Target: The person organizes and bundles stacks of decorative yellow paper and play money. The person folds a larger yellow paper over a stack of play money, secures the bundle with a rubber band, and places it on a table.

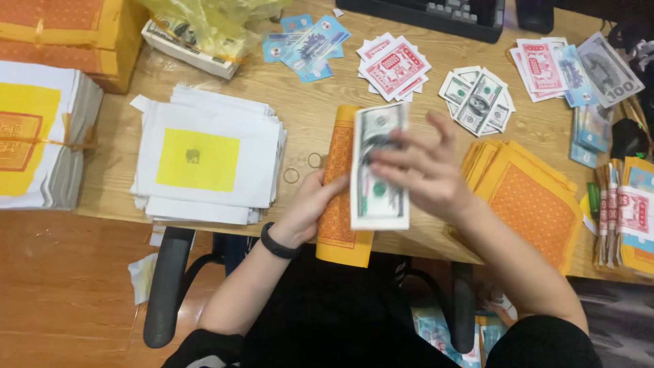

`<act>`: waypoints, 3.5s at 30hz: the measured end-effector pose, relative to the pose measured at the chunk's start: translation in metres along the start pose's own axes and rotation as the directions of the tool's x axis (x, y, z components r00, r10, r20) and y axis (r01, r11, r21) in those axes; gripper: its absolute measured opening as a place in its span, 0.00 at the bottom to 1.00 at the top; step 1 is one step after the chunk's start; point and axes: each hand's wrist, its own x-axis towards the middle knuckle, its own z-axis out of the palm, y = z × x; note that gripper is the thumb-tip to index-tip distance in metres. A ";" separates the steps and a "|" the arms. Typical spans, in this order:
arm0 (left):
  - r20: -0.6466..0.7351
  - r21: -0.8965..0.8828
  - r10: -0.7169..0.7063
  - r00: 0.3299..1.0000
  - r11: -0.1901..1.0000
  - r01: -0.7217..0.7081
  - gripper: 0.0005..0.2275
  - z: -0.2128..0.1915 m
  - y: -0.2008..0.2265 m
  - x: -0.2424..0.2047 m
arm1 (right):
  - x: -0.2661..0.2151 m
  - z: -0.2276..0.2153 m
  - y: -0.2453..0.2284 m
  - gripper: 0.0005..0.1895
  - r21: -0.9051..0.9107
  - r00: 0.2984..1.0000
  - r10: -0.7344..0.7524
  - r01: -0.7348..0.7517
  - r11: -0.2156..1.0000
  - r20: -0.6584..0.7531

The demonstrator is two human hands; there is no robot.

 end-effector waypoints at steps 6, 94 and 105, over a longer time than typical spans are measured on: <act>0.037 0.096 0.142 0.989 0.985 -0.145 0.16 0.000 0.002 -0.006 | -0.007 0.018 -0.037 0.15 0.025 0.991 -0.097 0.095 0.995 0.096; 0.039 -0.325 0.423 0.905 0.862 -0.389 0.16 -0.058 0.020 -0.012 | 0.025 0.048 0.193 0.16 -0.431 0.469 0.561 -0.361 0.827 0.682; 0.128 -0.330 0.360 0.924 0.894 -0.302 0.17 -0.054 0.009 0.003 | -0.031 0.070 0.236 0.35 -0.512 0.430 0.401 0.181 0.840 0.809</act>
